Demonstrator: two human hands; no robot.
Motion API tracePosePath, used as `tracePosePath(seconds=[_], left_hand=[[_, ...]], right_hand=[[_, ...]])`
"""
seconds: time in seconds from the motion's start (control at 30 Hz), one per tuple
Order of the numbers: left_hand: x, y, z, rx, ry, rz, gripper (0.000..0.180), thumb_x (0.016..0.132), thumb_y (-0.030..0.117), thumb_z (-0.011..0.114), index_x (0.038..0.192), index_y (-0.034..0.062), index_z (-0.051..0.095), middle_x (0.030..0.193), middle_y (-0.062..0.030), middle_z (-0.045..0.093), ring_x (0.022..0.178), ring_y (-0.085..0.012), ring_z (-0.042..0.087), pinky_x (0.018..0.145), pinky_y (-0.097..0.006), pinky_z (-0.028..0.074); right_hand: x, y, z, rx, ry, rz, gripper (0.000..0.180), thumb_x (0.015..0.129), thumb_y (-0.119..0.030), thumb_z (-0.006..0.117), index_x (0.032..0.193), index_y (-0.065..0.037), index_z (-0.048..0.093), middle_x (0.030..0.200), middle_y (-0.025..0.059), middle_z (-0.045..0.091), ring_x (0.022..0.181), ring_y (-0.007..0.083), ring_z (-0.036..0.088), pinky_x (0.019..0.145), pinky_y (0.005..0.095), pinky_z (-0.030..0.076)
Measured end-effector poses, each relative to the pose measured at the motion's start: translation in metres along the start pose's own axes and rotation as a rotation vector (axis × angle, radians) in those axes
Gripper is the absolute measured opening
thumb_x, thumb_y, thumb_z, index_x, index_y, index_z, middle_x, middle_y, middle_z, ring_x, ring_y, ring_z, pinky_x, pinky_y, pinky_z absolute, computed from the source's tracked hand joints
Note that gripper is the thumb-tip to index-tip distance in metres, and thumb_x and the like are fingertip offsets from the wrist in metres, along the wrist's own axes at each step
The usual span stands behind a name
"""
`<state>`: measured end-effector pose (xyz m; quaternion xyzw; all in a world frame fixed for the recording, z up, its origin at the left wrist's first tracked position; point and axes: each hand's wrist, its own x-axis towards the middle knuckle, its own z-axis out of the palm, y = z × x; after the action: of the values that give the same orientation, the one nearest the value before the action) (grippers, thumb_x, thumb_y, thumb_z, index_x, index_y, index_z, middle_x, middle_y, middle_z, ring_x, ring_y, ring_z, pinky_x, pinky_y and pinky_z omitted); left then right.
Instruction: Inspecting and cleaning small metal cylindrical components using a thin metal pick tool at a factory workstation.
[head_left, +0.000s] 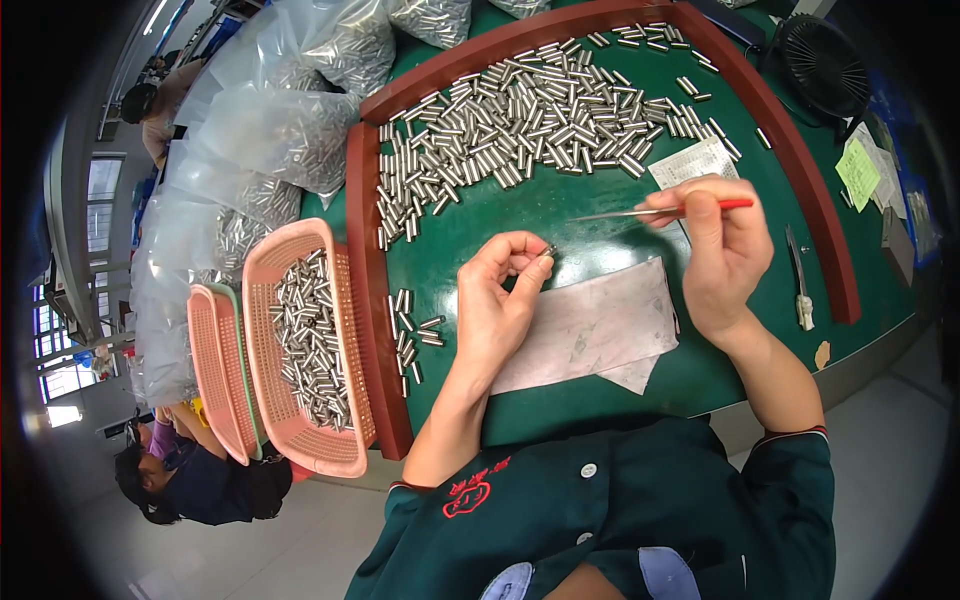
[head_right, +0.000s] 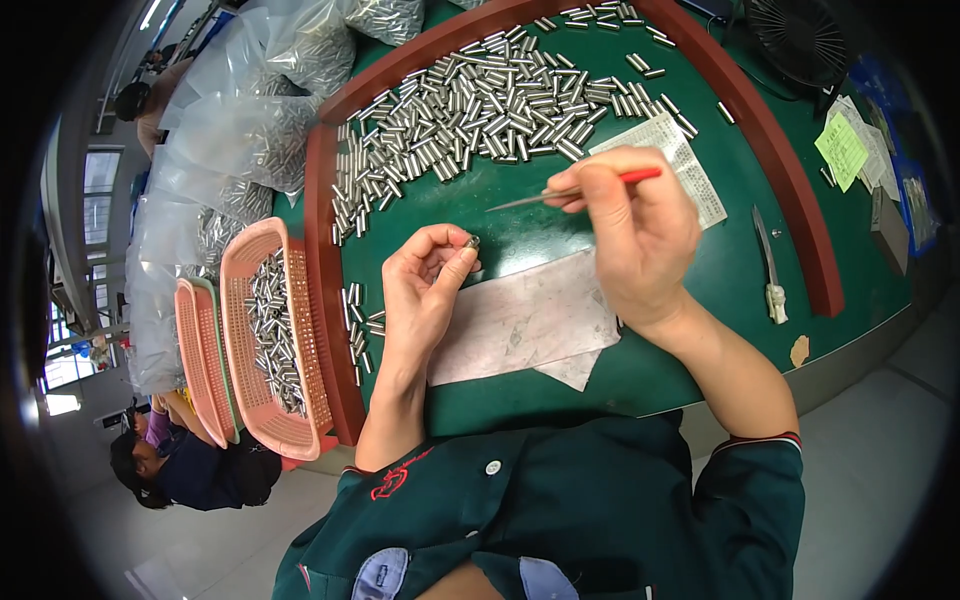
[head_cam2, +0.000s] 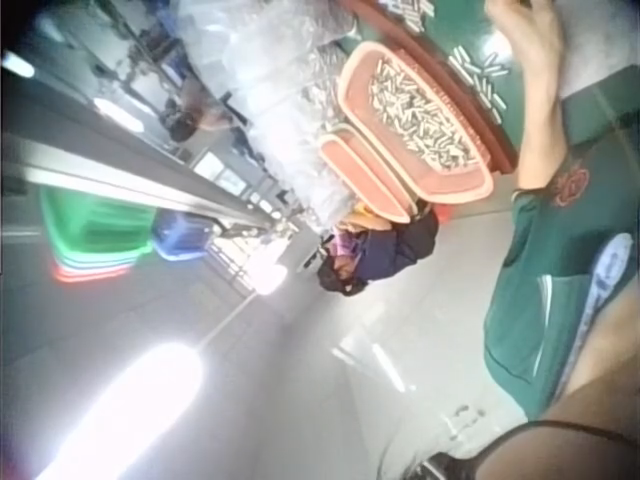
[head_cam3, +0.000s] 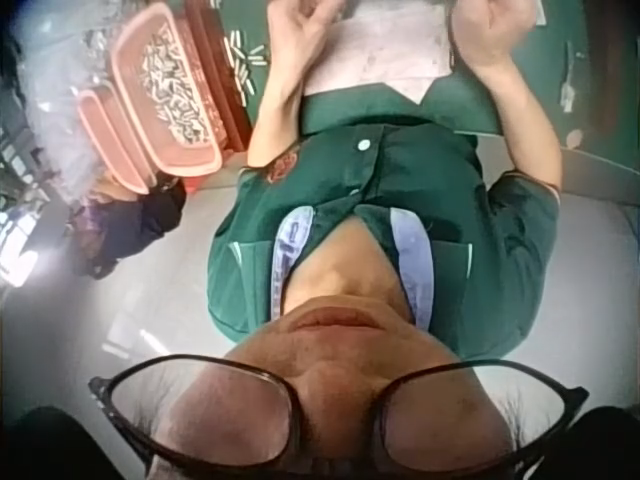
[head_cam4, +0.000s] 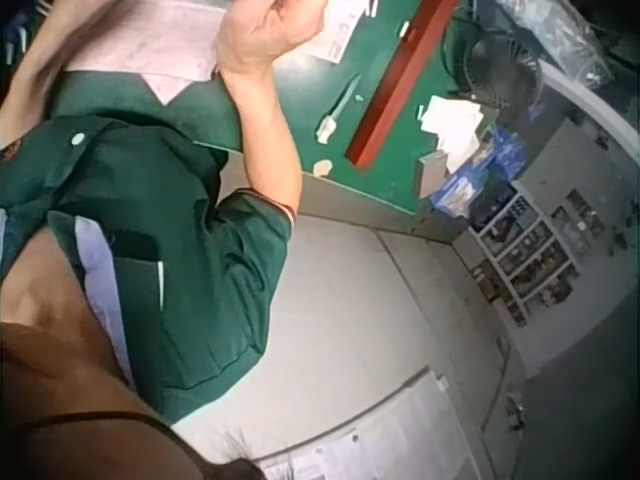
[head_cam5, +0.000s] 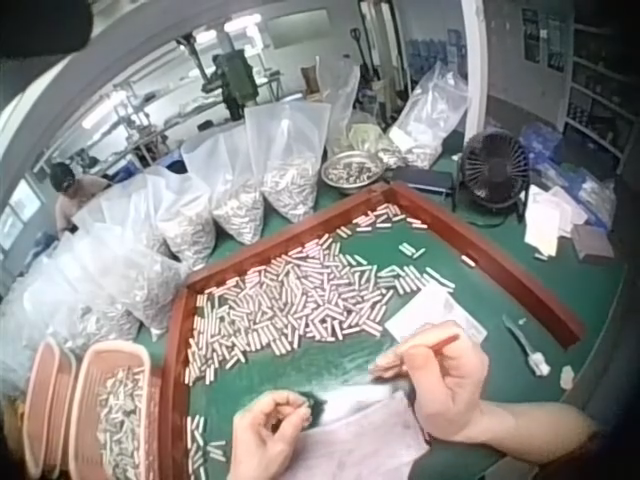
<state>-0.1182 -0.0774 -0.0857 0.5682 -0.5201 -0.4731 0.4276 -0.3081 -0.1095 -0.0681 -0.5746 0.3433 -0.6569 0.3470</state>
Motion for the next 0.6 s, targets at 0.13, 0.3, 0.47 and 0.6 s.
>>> tracePosePath(seconds=[0.13, 0.3, 0.47, 0.6], left_hand=[[0.0009, 0.0002, -0.0002, -0.126, -0.028, -0.045, 0.010, 0.081, -0.001, 0.058, 0.091, -0.0023, 0.057, 0.081, -0.0033, 0.059, 0.072, -0.0089, 0.057, 0.068, -0.020, 0.046], [0.0014, -0.0006, -0.0012, -0.152, -0.021, -0.055, 0.010, 0.081, -0.001, 0.058, 0.091, -0.0028, 0.057, 0.081, -0.0040, 0.059, 0.072, -0.0092, 0.057, 0.068, -0.020, 0.046], [0.0016, -0.0009, 0.0006, -0.144, -0.035, -0.058, 0.010, 0.082, -0.001, 0.058, 0.091, -0.0026, 0.057, 0.081, -0.0039, 0.059, 0.072, -0.0092, 0.057, 0.068, -0.020, 0.047], [0.0002, -0.0018, -0.0016, -0.107, -0.028, -0.053, 0.009, 0.081, -0.001, 0.058, 0.090, -0.0030, 0.056, 0.079, -0.0036, 0.059, 0.071, -0.0088, 0.057, 0.067, -0.020, 0.046]], right_hand=[[-0.0010, -0.0006, 0.0003, 0.060, 0.009, 0.044, 0.008, 0.090, -0.004, 0.047, 0.087, 0.003, 0.051, 0.078, 0.0111, 0.060, 0.065, 0.0141, 0.061, 0.059, 0.0221, 0.051], [-0.0027, -0.0022, 0.0020, 0.050, -0.030, 0.051, 0.009, 0.089, -0.005, 0.048, 0.085, 0.003, 0.051, 0.077, 0.0116, 0.061, 0.065, 0.0145, 0.061, 0.057, 0.0219, 0.050], [-0.0067, 0.0005, 0.0038, 0.064, -0.063, 0.054, 0.008, 0.089, -0.003, 0.048, 0.086, 0.003, 0.052, 0.076, 0.0113, 0.060, 0.065, 0.0144, 0.061, 0.057, 0.0218, 0.050], [0.0015, -0.0015, 0.0009, -0.020, -0.025, -0.075, 0.008, 0.089, -0.003, 0.048, 0.085, 0.004, 0.051, 0.076, 0.0117, 0.060, 0.065, 0.0139, 0.061, 0.058, 0.0217, 0.050]])
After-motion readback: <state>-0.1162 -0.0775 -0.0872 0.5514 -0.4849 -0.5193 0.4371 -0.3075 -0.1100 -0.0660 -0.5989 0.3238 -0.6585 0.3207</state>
